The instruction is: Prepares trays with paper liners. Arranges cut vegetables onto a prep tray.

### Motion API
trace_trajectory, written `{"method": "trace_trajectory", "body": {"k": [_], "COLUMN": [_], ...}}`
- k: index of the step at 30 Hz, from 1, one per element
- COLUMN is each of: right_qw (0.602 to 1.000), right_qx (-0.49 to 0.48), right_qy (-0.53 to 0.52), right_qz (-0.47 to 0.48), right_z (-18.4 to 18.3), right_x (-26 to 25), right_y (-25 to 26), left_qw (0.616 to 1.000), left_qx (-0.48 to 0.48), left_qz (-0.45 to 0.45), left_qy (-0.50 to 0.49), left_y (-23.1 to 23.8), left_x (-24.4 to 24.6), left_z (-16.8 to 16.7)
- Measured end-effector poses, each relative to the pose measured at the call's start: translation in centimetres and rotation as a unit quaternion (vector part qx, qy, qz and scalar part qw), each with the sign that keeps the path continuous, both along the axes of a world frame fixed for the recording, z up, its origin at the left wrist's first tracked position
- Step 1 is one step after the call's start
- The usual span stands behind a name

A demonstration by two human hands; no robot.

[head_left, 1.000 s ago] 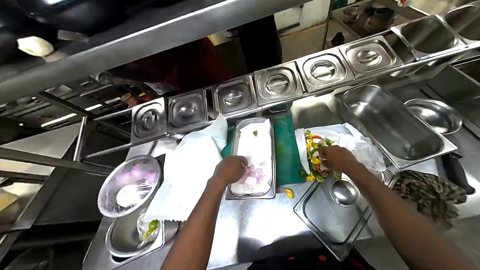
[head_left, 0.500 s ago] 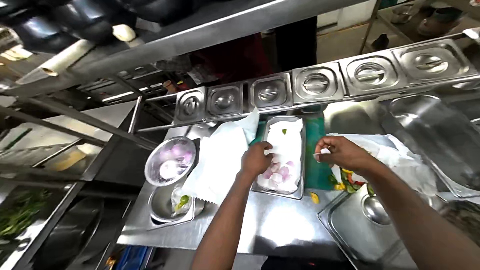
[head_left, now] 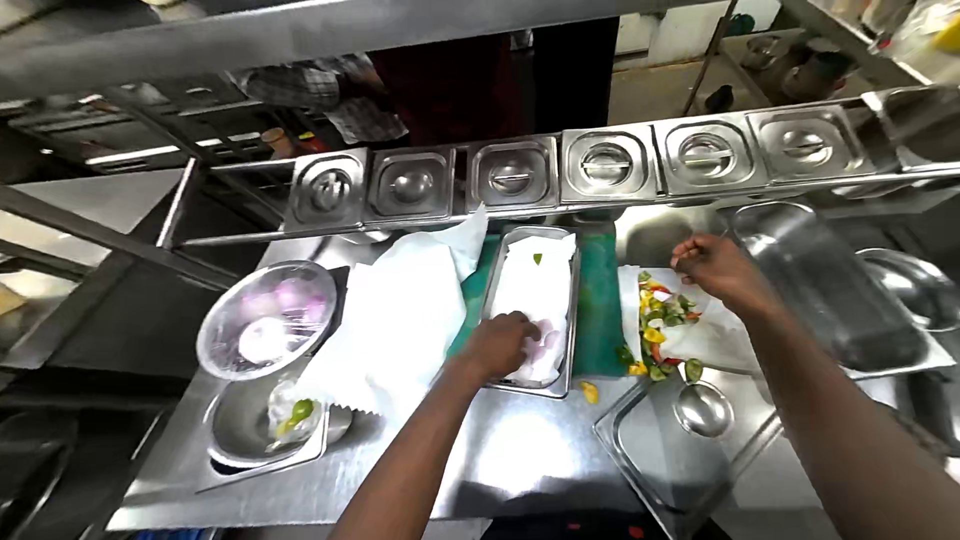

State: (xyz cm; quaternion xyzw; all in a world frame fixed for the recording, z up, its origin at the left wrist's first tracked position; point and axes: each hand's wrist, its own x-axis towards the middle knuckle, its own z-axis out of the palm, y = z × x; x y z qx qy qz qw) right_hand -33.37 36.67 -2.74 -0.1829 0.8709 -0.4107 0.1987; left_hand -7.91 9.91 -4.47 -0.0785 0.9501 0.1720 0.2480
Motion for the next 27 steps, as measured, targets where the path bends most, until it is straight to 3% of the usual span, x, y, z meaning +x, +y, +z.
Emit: {"method": "trace_trajectory", "body": {"k": [3, 8, 13, 15, 18, 23, 27], "right_qw": [0.990, 0.939, 0.984, 0.995, 0.997, 0.964, 0.927], "right_qx": [0.121, 0.297, 0.158, 0.077, 0.050, 0.219, 0.303], "right_qy": [0.039, 0.081, 0.002, -0.057, -0.067, 0.088, 0.098], "right_qz": [0.065, 0.153, 0.087, 0.030, -0.004, 0.125, 0.200], "right_z": [-2.3, -5.8, -6.3, -6.1, -5.2, -4.8, -6.3], "right_x": [-0.8, 0.6, -2.1, -2.7, -3.1, -2.4, -2.1], "right_y": [1.6, -0.3, 2.5, 3.8, 4.5, 4.3, 3.2], "left_qw": [0.999, 0.993, 0.953, 0.947, 0.975, 0.996, 0.994], "left_qx": [0.040, 0.076, 0.027, 0.058, 0.062, -0.033, -0.072], "left_qz": [-0.011, 0.024, 0.061, 0.026, -0.055, -0.082, -0.083], "left_qy": [0.006, 0.089, 0.295, 0.315, 0.206, 0.029, -0.017], "left_y": [-0.4, -0.9, 1.9, 5.1, 10.9, 17.9, 19.1], "left_x": [-0.2, 0.0, -1.5, -3.9, -9.3, -16.1, -17.0], "left_z": [-0.4, -0.2, 1.6, 2.2, 2.4, -1.1, -1.4]}}
